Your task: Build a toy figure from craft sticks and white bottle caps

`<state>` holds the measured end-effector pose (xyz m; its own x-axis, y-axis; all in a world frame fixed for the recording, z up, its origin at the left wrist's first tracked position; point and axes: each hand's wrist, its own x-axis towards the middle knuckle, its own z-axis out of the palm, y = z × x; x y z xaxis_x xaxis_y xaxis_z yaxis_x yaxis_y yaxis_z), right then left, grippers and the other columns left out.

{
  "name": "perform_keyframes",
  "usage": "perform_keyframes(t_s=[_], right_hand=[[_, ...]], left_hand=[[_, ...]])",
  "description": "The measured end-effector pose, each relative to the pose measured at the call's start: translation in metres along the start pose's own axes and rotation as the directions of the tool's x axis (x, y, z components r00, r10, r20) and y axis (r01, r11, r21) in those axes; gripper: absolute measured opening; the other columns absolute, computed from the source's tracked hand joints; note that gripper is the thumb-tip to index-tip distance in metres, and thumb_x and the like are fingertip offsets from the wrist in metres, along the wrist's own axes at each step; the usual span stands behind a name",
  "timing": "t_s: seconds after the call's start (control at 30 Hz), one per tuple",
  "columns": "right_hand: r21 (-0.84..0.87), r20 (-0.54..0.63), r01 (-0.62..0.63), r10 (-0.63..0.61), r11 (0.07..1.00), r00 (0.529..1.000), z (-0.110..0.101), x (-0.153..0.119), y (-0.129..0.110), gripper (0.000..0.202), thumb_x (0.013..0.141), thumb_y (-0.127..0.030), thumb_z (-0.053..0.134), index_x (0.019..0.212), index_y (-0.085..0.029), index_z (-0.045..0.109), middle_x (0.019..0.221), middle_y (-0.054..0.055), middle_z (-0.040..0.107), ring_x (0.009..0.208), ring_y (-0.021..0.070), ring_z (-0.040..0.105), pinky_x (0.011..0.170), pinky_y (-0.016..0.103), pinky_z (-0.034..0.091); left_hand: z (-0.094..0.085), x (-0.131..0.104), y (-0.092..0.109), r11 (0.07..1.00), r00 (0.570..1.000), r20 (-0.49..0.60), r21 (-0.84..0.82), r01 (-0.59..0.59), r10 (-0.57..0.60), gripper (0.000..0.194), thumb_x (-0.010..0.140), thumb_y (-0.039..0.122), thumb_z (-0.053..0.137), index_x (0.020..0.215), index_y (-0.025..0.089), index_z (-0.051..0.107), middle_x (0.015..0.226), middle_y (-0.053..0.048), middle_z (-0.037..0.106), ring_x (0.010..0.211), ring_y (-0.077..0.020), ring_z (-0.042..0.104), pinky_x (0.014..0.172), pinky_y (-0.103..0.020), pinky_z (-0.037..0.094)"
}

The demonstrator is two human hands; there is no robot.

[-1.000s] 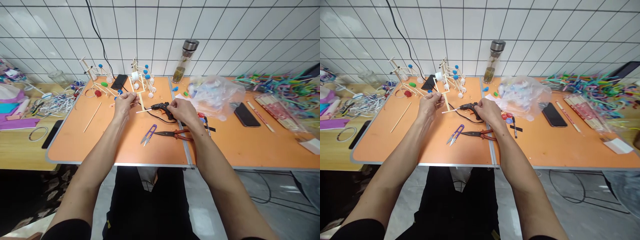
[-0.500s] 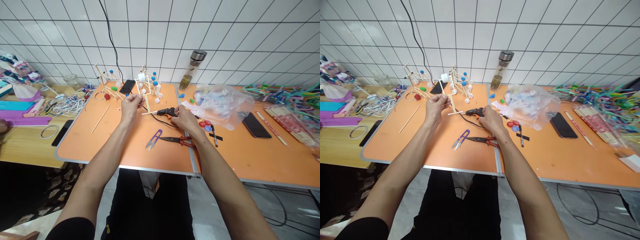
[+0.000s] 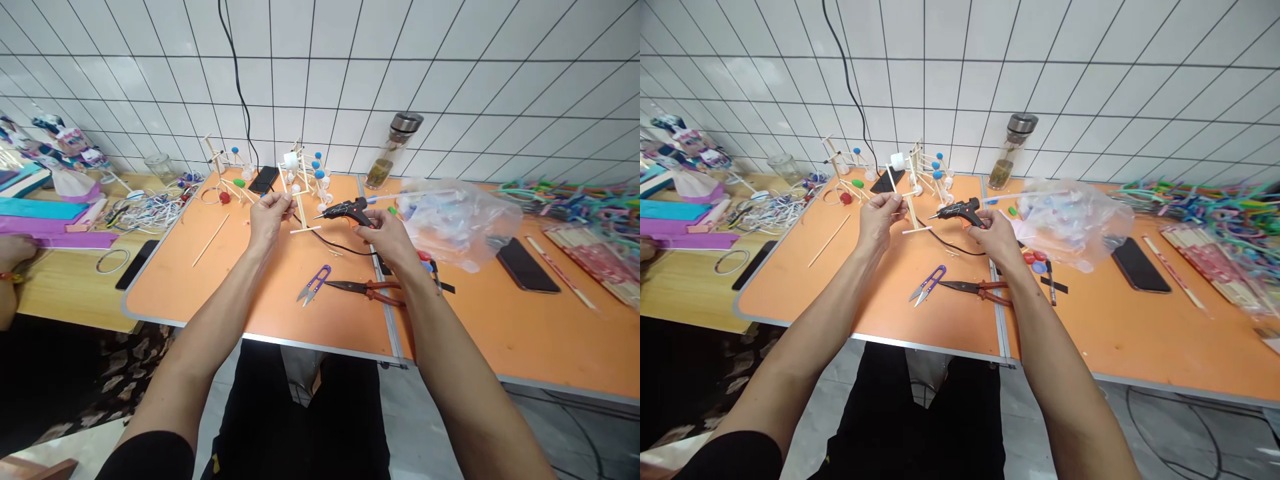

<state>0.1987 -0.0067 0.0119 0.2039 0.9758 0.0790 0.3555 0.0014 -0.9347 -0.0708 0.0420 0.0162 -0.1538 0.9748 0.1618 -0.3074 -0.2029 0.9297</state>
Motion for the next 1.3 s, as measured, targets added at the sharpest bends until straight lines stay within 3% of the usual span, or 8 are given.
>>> perform_keyframes(t_s=[0.17, 0.37, 0.6, 0.7, 0.8, 0.93, 1.13, 1.3], right_hand=[[0.259, 0.140, -0.088, 0.052, 0.962, 0.989, -0.002, -0.004, -0.013, 0.039, 0.062, -0.041, 0.091, 0.088, -0.024, 0.066, 0.070, -0.005, 0.056, 0.062, 0.0126, 0.049, 0.053, 0.027, 0.038], [0.451, 0.226, -0.190, 0.094, 0.872, 0.969, -0.003, -0.009, -0.022, 0.049, 0.060, -0.042, 0.100, 0.088, -0.024, 0.064, 0.069, -0.006, 0.053, 0.062, 0.0098, 0.048, 0.054, 0.023, 0.044], [0.528, 0.177, -0.134, 0.046, 0.839, 0.983, 0.000, -0.012, -0.025, 0.065, 0.056, -0.054, 0.109, 0.091, -0.026, 0.063, 0.087, -0.005, 0.059, 0.066, 0.0081, 0.050, 0.050, 0.020, 0.045], [0.520, 0.146, -0.112, 0.042, 0.847, 0.988, 0.001, -0.014, -0.026, 0.071, 0.054, -0.063, 0.111, 0.094, -0.025, 0.066, 0.094, -0.003, 0.066, 0.066, 0.0075, 0.053, 0.049, 0.019, 0.045], [0.466, 0.128, -0.062, 0.002, 0.883, 0.992, 0.003, -0.016, -0.026, 0.069, 0.064, -0.074, 0.104, 0.094, -0.024, 0.068, 0.095, 0.000, 0.069, 0.065, 0.0081, 0.054, 0.046, 0.020, 0.041], [0.442, 0.070, 0.047, -0.087, 0.896, 0.994, 0.005, -0.016, -0.023, 0.063, 0.070, -0.074, 0.101, 0.097, -0.024, 0.071, 0.093, 0.001, 0.073, 0.065, 0.0094, 0.056, 0.050, 0.022, 0.043], [0.387, -0.024, 0.214, -0.223, 0.897, 0.975, 0.008, -0.018, -0.023, 0.052, 0.082, -0.065, 0.095, 0.102, -0.025, 0.069, 0.095, 0.002, 0.081, 0.061, 0.0116, 0.054, 0.055, 0.028, 0.044], [0.150, -0.132, 0.439, -0.422, 0.886, 0.897, 0.016, -0.027, -0.020, 0.049, 0.099, -0.072, 0.079, 0.114, -0.026, 0.070, 0.099, 0.004, 0.083, 0.066, 0.0159, 0.059, 0.061, 0.033, 0.048]], left_hand=[[0.000, -0.001, 0.002, 1.000, 1.000, -0.006, 0.008, -0.029, 0.029, 0.036, 0.082, 0.048, 0.101, 0.086, 0.019, 0.080, 0.082, -0.003, 0.082, 0.071, -0.0106, 0.073, 0.072, -0.024, 0.058], [0.002, -0.002, 0.003, 0.996, 0.996, -0.027, 0.022, -0.090, 0.090, 0.037, 0.080, 0.050, 0.102, 0.086, 0.020, 0.081, 0.082, -0.003, 0.082, 0.073, -0.0127, 0.075, 0.072, -0.025, 0.059], [0.002, -0.002, 0.006, 0.997, 0.997, 0.008, 0.000, -0.082, 0.082, 0.038, 0.080, 0.050, 0.103, 0.086, 0.020, 0.080, 0.082, -0.003, 0.082, 0.072, -0.0124, 0.074, 0.071, -0.025, 0.059], [0.000, 0.000, 0.008, 0.998, 0.997, 0.071, -0.060, 0.020, -0.016, 0.041, 0.075, 0.050, 0.105, 0.083, 0.020, 0.078, 0.080, -0.002, 0.081, 0.067, -0.0098, 0.071, 0.066, -0.022, 0.058], [-0.001, 0.001, 0.010, 0.987, 0.983, 0.129, -0.074, 0.142, -0.131, 0.044, 0.069, 0.050, 0.107, 0.081, 0.020, 0.077, 0.079, 0.000, 0.080, 0.066, -0.0086, 0.071, 0.063, -0.020, 0.057], [-0.002, 0.002, 0.009, 0.984, 0.976, 0.151, -0.049, 0.169, -0.160, 0.048, 0.063, 0.053, 0.109, 0.080, 0.020, 0.078, 0.080, 0.000, 0.080, 0.067, -0.0082, 0.071, 0.063, -0.019, 0.058], [-0.002, 0.003, 0.004, 0.997, 0.995, 0.068, 0.020, -0.076, 0.074, 0.044, 0.072, 0.056, 0.105, 0.081, 0.021, 0.080, 0.078, -0.002, 0.081, 0.067, -0.0109, 0.072, 0.068, -0.024, 0.060], [0.000, 0.001, -0.003, 0.953, 0.957, 0.043, 0.094, -0.289, 0.286, 0.039, 0.082, 0.057, 0.099, 0.086, 0.021, 0.083, 0.080, -0.003, 0.081, 0.074, -0.0140, 0.075, 0.075, -0.028, 0.061]])
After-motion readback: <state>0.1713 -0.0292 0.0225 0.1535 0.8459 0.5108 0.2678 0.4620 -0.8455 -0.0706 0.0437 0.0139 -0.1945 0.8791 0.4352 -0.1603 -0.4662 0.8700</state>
